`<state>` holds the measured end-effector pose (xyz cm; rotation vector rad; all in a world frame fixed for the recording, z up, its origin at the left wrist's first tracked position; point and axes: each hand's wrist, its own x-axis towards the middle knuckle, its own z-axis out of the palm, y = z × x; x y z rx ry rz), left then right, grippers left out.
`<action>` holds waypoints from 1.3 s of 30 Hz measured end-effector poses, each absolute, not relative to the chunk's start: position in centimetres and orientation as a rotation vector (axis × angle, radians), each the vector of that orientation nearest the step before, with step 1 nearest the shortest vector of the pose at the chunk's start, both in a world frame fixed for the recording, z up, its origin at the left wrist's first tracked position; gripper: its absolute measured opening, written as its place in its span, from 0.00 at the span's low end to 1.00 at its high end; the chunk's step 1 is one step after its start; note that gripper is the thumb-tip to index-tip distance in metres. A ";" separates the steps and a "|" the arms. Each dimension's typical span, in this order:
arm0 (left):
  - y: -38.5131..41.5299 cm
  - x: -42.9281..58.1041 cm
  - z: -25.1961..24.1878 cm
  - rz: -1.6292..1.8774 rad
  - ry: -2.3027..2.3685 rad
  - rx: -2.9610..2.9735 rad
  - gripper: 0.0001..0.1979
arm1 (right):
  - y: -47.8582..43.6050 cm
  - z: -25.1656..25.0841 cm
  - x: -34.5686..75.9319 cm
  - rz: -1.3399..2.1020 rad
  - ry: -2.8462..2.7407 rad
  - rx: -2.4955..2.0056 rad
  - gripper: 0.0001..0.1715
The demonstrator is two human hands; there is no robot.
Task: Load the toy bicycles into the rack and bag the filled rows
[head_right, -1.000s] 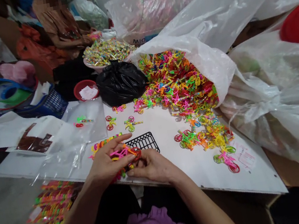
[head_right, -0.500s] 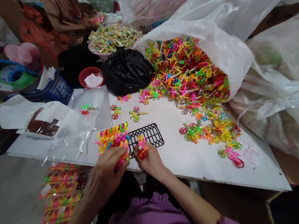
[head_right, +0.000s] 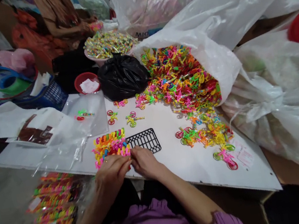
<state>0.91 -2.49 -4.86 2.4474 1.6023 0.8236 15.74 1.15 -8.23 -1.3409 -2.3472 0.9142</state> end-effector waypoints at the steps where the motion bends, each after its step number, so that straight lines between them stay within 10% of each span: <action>1: -2.5 0.8 -5.0 0.831 1.573 2.454 0.07 | 2.0 -8.1 16.5 1.017 -2.358 -1.248 0.06; 11: -1.2 0.4 -5.3 0.944 1.572 2.448 0.06 | 14.5 -6.2 16.7 0.404 -2.308 -1.818 0.12; 27: 5.8 0.8 -3.8 0.792 1.601 2.409 0.07 | 6.6 -8.1 16.6 1.239 -1.605 -1.411 0.07; 39: 4.3 4.2 -1.6 1.019 1.935 2.194 0.12 | 5.2 -3.4 16.6 0.502 -1.972 -1.711 0.03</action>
